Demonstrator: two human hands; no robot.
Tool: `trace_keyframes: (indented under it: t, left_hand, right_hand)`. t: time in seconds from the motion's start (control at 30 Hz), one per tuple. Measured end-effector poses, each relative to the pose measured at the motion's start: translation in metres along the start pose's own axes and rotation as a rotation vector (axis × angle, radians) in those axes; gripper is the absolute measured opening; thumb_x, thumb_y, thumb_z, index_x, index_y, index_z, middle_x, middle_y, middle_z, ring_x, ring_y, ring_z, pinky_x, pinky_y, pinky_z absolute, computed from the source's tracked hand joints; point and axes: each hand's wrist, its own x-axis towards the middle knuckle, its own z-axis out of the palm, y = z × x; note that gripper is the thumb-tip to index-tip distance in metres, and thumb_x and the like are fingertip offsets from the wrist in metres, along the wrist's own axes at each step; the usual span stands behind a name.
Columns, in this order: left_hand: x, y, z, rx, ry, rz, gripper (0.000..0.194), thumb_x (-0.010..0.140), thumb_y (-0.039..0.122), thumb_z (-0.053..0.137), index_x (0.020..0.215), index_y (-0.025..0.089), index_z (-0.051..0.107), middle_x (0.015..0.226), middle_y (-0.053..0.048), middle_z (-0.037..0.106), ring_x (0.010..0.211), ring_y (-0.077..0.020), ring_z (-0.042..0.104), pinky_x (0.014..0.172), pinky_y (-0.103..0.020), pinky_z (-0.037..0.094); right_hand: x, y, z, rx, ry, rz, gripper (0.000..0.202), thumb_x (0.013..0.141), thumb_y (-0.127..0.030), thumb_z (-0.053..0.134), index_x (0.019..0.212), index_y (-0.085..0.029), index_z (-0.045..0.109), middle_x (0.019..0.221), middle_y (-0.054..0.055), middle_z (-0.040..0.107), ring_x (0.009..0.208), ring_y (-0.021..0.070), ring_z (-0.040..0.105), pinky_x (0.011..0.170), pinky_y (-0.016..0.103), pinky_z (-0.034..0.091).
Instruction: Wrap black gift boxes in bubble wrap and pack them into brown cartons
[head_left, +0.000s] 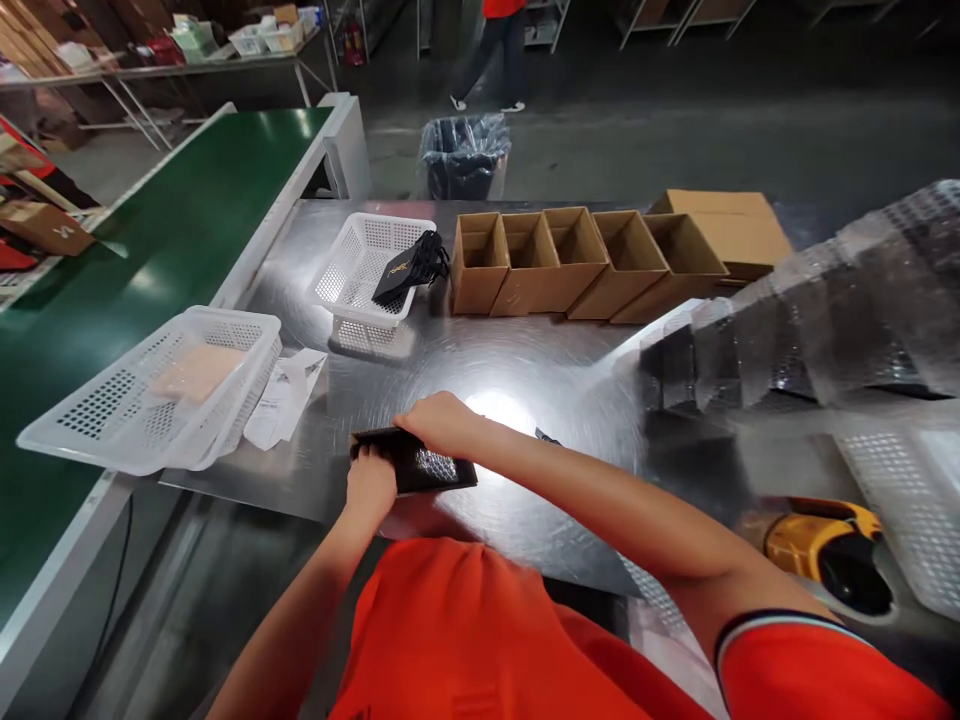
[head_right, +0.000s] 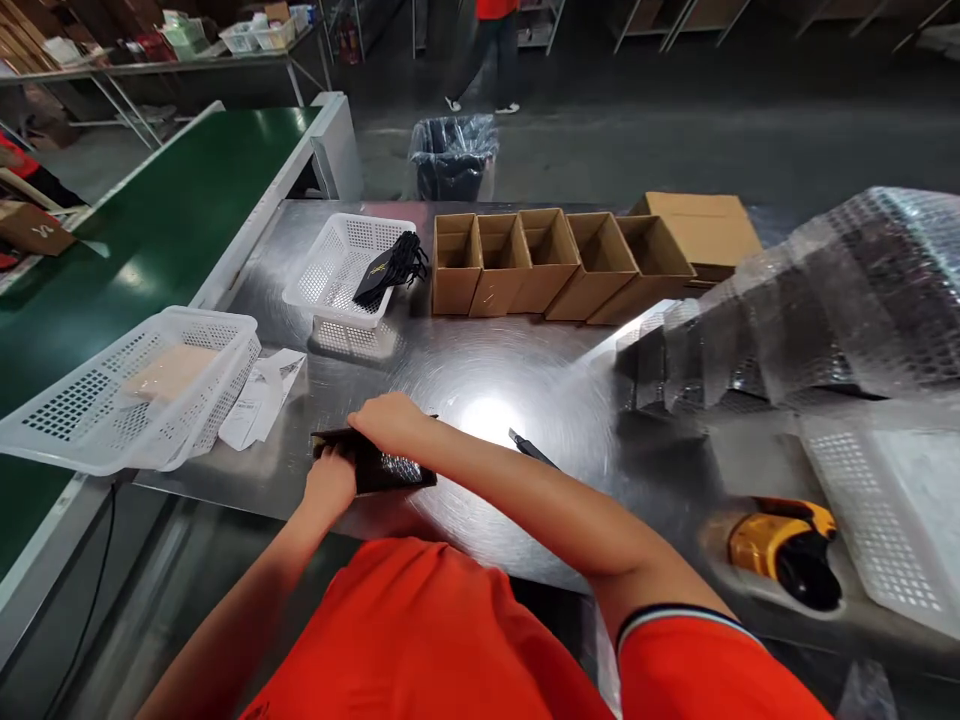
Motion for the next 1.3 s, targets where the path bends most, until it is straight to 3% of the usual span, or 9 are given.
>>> trace_keyframes:
  t: [0.1, 0.33, 0.47, 0.6, 0.7, 0.87, 1.0, 1.1, 1.3]
  left_hand:
    - [-0.003, 0.006, -0.005, 0.037, 0.05, 0.024, 0.041, 0.088, 0.006, 0.031, 0.104, 0.006, 0.069, 0.109, -0.022, 0.066, 0.108, -0.0302, 0.06, 0.091, -0.043, 0.048]
    - [-0.01, 0.01, -0.008, 0.028, -0.063, 0.098, 0.035, 0.093, 0.031, 0.042, 0.101, 0.01, 0.069, 0.096, -0.016, 0.071, 0.097, -0.0295, 0.064, 0.081, -0.04, 0.049]
    - [-0.03, 0.003, -0.011, 0.001, 0.07, 0.111, 0.038, 0.096, 0.023, 0.032, 0.09, 0.016, 0.068, 0.085, -0.011, 0.07, 0.084, -0.0232, 0.065, 0.076, -0.035, 0.048]
    - [-0.035, -0.015, -0.012, -0.079, 0.245, 0.123, 0.031, 0.093, 0.026, 0.044, 0.112, 0.017, 0.066, 0.116, -0.014, 0.068, 0.108, -0.0264, 0.062, 0.093, -0.039, 0.048]
    - [-0.025, -0.026, -0.008, -0.127, 0.119, 0.249, 0.035, 0.087, 0.019, 0.053, 0.121, 0.018, 0.063, 0.125, -0.013, 0.065, 0.117, -0.0265, 0.059, 0.107, -0.043, 0.041]
    - [-0.017, -0.029, -0.009, -0.046, -0.017, 0.325, 0.028, 0.086, 0.022, 0.06, 0.113, 0.018, 0.067, 0.124, -0.014, 0.065, 0.117, -0.0271, 0.059, 0.109, -0.045, 0.037]
    - [-0.01, -0.019, -0.017, 0.098, -0.085, 0.339, 0.019, 0.085, 0.026, 0.063, 0.099, 0.016, 0.07, 0.109, -0.015, 0.065, 0.105, -0.0291, 0.061, 0.094, -0.043, 0.047]
    - [0.001, -0.007, -0.019, 0.13, -0.1, 0.349, 0.032, 0.078, 0.023, 0.071, 0.109, 0.017, 0.065, 0.112, -0.013, 0.062, 0.105, -0.0288, 0.058, 0.086, -0.04, 0.05]
    - [0.012, -0.004, -0.01, 0.058, -0.13, 0.365, 0.062, 0.074, 0.017, 0.073, 0.132, 0.023, 0.05, 0.141, -0.01, 0.049, 0.119, -0.0278, 0.05, 0.091, -0.038, 0.051]
  right_hand:
    - [0.011, 0.0, 0.014, -0.066, -0.079, -0.009, 0.025, 0.093, -0.013, 0.045, 0.109, -0.015, 0.065, 0.092, 0.014, 0.073, 0.091, 0.0266, 0.07, 0.069, 0.032, 0.051]
    - [0.018, -0.007, 0.069, -0.025, -0.068, -0.01, 0.024, 0.095, -0.016, 0.042, 0.114, -0.01, 0.057, 0.099, 0.017, 0.071, 0.089, 0.0269, 0.07, 0.07, 0.034, 0.052]
    - [0.016, -0.008, 0.091, -0.015, -0.045, -0.007, 0.027, 0.094, -0.015, 0.042, 0.116, -0.012, 0.057, 0.102, 0.017, 0.069, 0.092, 0.0266, 0.068, 0.075, 0.035, 0.051]
    - [0.011, -0.011, 0.101, 0.09, -0.029, -0.002, 0.042, 0.092, -0.03, 0.053, 0.129, -0.011, 0.053, 0.119, 0.02, 0.064, 0.108, 0.0307, 0.062, 0.089, 0.042, 0.048]
    - [0.0, -0.002, 0.102, 0.247, -0.067, -0.08, 0.053, 0.095, -0.044, 0.049, 0.138, -0.013, 0.051, 0.137, 0.021, 0.053, 0.124, 0.0317, 0.052, 0.1, 0.045, 0.042]
    - [-0.015, 0.009, 0.101, 0.189, -0.123, 0.008, 0.041, 0.093, -0.023, 0.054, 0.133, -0.027, 0.059, 0.137, 0.016, 0.052, 0.123, 0.031, 0.052, 0.099, 0.045, 0.042]
    - [-0.014, -0.001, 0.105, 0.018, -0.03, 0.033, 0.037, 0.09, -0.015, 0.053, 0.125, -0.02, 0.062, 0.124, 0.016, 0.057, 0.113, 0.0298, 0.054, 0.089, 0.042, 0.045]
    - [-0.011, -0.003, 0.111, -0.027, 0.048, 0.022, 0.03, 0.093, -0.015, 0.047, 0.119, -0.012, 0.061, 0.117, 0.017, 0.059, 0.107, 0.0279, 0.054, 0.084, 0.039, 0.045]
    - [-0.022, 0.01, 0.129, -0.033, 0.182, -0.058, 0.025, 0.095, -0.02, 0.047, 0.109, -0.011, 0.066, 0.112, 0.015, 0.06, 0.105, 0.0257, 0.051, 0.088, 0.039, 0.04]
